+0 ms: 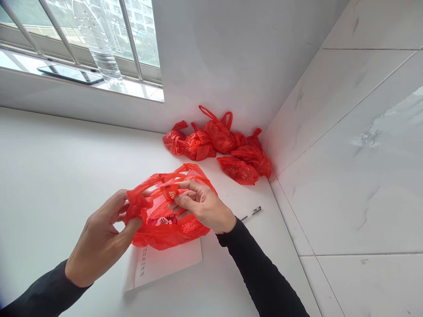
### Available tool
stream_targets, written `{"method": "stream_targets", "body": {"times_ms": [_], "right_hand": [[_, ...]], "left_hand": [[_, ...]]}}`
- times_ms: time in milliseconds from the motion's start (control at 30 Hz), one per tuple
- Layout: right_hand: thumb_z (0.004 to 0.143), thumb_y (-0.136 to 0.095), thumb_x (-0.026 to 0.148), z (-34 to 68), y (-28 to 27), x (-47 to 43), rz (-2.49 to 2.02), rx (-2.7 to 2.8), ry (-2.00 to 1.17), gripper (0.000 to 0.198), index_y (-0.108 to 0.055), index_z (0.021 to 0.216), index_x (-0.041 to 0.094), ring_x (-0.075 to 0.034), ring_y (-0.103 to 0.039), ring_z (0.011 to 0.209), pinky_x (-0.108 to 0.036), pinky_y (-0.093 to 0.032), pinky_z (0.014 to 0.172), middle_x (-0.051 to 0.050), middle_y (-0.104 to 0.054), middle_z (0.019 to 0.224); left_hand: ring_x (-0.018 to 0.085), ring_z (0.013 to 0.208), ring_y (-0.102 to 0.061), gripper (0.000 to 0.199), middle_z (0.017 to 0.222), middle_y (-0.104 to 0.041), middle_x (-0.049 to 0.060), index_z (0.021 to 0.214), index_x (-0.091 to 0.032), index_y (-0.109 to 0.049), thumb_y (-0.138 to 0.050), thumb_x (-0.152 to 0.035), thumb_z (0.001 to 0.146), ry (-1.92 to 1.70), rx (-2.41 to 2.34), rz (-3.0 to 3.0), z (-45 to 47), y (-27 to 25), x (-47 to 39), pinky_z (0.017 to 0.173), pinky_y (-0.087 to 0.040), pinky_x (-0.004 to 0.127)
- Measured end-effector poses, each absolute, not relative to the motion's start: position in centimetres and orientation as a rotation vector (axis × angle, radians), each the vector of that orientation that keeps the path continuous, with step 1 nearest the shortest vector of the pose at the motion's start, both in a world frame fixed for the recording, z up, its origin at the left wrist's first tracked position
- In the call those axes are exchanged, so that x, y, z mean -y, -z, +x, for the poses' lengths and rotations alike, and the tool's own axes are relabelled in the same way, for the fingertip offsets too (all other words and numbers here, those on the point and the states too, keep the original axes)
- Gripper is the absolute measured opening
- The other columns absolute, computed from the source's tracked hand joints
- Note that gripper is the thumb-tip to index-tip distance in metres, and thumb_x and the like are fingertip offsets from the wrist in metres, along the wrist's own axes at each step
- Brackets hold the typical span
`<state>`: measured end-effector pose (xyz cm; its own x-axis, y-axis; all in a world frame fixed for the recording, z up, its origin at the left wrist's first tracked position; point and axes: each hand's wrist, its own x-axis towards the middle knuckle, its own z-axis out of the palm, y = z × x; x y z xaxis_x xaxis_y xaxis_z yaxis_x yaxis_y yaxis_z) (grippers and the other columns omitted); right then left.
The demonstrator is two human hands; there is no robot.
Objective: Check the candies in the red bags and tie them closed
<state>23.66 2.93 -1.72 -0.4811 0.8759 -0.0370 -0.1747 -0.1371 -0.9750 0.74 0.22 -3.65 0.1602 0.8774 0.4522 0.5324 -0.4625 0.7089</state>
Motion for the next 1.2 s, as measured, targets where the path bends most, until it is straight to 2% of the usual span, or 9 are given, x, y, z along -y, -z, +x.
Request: {"method": "stream_targets", "body": {"times_ms": [100,200,367,533,700,900,1100,1200], "right_hand": [[0.099,-0.062,0.028,23.7,1.4,-2.9,-0.823,1.41,-1.644,0.022,-0.076,0.116,0.022,-0.014,-0.067,0.097,-0.028,-0.061,0.087,-0.003,-0.07,0.106],[0.1,-0.06,0.027,23.7,1.2,-2.8,-0.79,1.407,-1.617,0.023,-0.078,0.114,0.023,-0.014,-0.065,0.096,-0.029,-0.063,0.086,-0.003,-0.069,0.109],[0.096,-0.067,0.023,23.6,1.1,-2.6,-0.765,1.39,-1.6,0.019,-0.078,0.112,0.024,-0.013,-0.065,0.091,-0.028,-0.065,0.081,-0.001,-0.068,0.1],[0.092,-0.074,0.027,23.6,1.0,-2.4,-0.79,1.327,-1.658,0.028,-0.072,0.12,0.026,-0.018,-0.071,0.099,-0.034,-0.066,0.085,-0.002,-0.07,0.109],[0.084,-0.083,0.027,23.5,0.9,-2.4,-0.884,1.226,-1.665,0.024,-0.075,0.107,0.023,-0.016,-0.071,0.092,-0.031,-0.067,0.081,-0.001,-0.067,0.101],[0.079,-0.085,0.023,23.6,1.1,-2.5,-0.974,1.143,-1.693,0.032,-0.075,0.109,0.02,-0.013,-0.07,0.084,-0.029,-0.066,0.081,0.003,-0.063,0.085],[0.08,-0.086,0.029,23.5,0.8,-2.5,-1.037,1.097,-1.738,0.027,-0.065,0.093,0.017,-0.02,-0.078,0.082,-0.026,-0.064,0.074,-0.002,-0.073,0.089],[0.084,-0.082,0.035,23.5,0.5,-2.5,-1.06,1.117,-1.746,0.027,-0.065,0.094,0.016,-0.021,-0.079,0.084,-0.025,-0.063,0.075,-0.005,-0.075,0.092]], "left_hand": [[0.014,0.07,-0.056,0.021,0.086,-0.057,-0.002,0.101,-0.026,-0.057,-0.049,-0.011,0.089,-1.218,-1.335,2.059,0.7,3.6,-0.2,0.058,-0.053,0.028],[0.013,0.07,-0.055,0.021,0.087,-0.057,-0.002,0.102,-0.026,-0.057,-0.049,-0.011,0.09,-1.225,-1.328,2.062,0.7,3.6,-0.1,0.057,-0.053,0.028],[0.014,0.07,-0.056,0.025,0.087,-0.057,-0.001,0.106,-0.026,-0.059,-0.049,-0.01,0.089,-1.223,-1.331,2.05,0.7,3.6,-0.1,0.055,-0.053,0.027],[0.014,0.071,-0.057,0.023,0.088,-0.058,-0.001,0.104,-0.026,-0.058,-0.05,-0.011,0.088,-1.22,-1.332,2.035,0.8,3.6,-0.1,0.055,-0.053,0.028],[0.015,0.072,-0.059,0.022,0.089,-0.058,-0.001,0.104,-0.027,-0.059,-0.051,-0.012,0.088,-1.221,-1.324,2.034,0.8,3.7,-0.1,0.055,-0.053,0.028],[0.015,0.075,-0.06,0.029,0.092,-0.057,-0.001,0.11,-0.027,-0.059,-0.051,-0.011,0.087,-1.212,-1.333,2.032,0.7,3.7,-0.2,0.057,-0.055,0.028],[0.015,0.074,-0.059,0.029,0.091,-0.057,-0.001,0.109,-0.027,-0.059,-0.051,-0.01,0.087,-1.21,-1.333,2.035,0.8,3.7,-0.1,0.058,-0.055,0.028],[0.016,0.077,-0.06,0.03,0.093,-0.058,0.0,0.11,-0.026,-0.059,-0.05,-0.01,0.086,-1.202,-1.342,2.035,0.8,3.7,-0.1,0.058,-0.054,0.028]]}}
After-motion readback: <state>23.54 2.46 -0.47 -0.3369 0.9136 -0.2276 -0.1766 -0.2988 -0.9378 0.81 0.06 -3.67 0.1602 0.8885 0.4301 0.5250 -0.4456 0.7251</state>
